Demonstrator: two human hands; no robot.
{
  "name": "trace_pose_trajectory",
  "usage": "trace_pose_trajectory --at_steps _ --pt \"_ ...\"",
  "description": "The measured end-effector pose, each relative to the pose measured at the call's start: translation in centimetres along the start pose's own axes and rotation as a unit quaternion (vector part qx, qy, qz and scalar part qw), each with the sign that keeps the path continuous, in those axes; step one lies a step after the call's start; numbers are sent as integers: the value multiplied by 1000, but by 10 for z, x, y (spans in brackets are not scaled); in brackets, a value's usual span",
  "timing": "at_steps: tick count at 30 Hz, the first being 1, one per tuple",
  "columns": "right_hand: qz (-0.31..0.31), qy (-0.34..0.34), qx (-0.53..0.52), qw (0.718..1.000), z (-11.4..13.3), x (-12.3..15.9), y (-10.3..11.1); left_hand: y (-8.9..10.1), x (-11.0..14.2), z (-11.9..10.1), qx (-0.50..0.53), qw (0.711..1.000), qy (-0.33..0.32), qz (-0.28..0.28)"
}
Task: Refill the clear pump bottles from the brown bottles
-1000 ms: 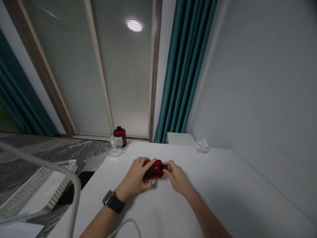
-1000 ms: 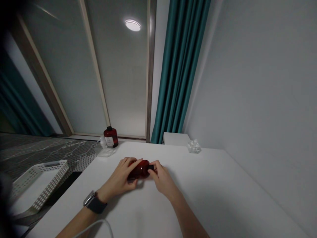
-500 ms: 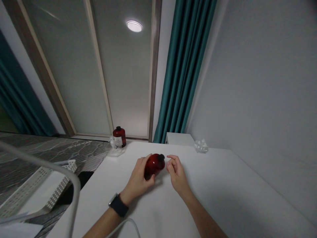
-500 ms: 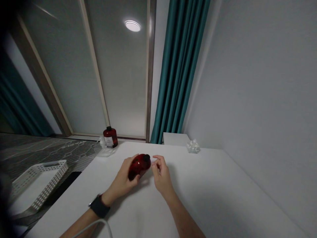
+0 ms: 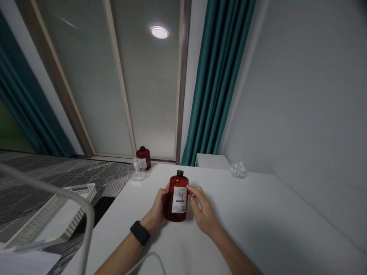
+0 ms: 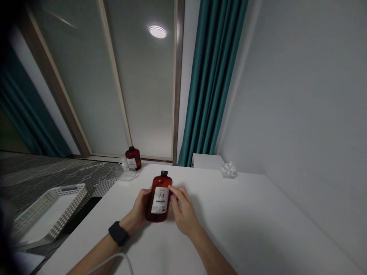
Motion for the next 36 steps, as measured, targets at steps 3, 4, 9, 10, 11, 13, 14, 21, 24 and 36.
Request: trace_pose_trajectory --at_steps 3,4,9,10,11,13,14,21,24,36 --pt "-5 -8 -36 999 -3 -1 0 3 0 9 20 998 61 -8" --pt "-11 -15 -52 998 -5 -1 1 3 0 11 25 997 71 -5" --pt "-30 -51 -104 993 -14 1 3 0 -3 16 15 996 83 39" --pt "-33 -56 -107 992 -16 1 3 0 -4 18 6 995 82 50" --pt "-36 -61 -107 992 -17 2 3 -1 -5 18 -5 995 77 61" --pt "-49 -73 -102 991 -22 3 4 -2 -8 17 -33 995 46 80" --pt "-59 -83 -100 990 -25 4 5 -1 -9 14 -54 995 17 84" --pt "-86 -150 -139 975 -38 7 9 3 -10 -1 -234 965 -115 38" --pt "-88 -161 -176 967 -38 7 10 1 -4 -5 -250 962 -111 26" --pt "-94 -267 -331 900 -52 21 1 -18 7 -17 -408 899 -158 14"
Point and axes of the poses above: each hand's wrist, its own x-axis away from the middle knuckle, its own y-axis out of the back of the hand, z = x × y, the point moved 9 cm from there along -x, towards the middle knuckle, and after that the axes turned 13 degrees about y, right-handed, at the moved point
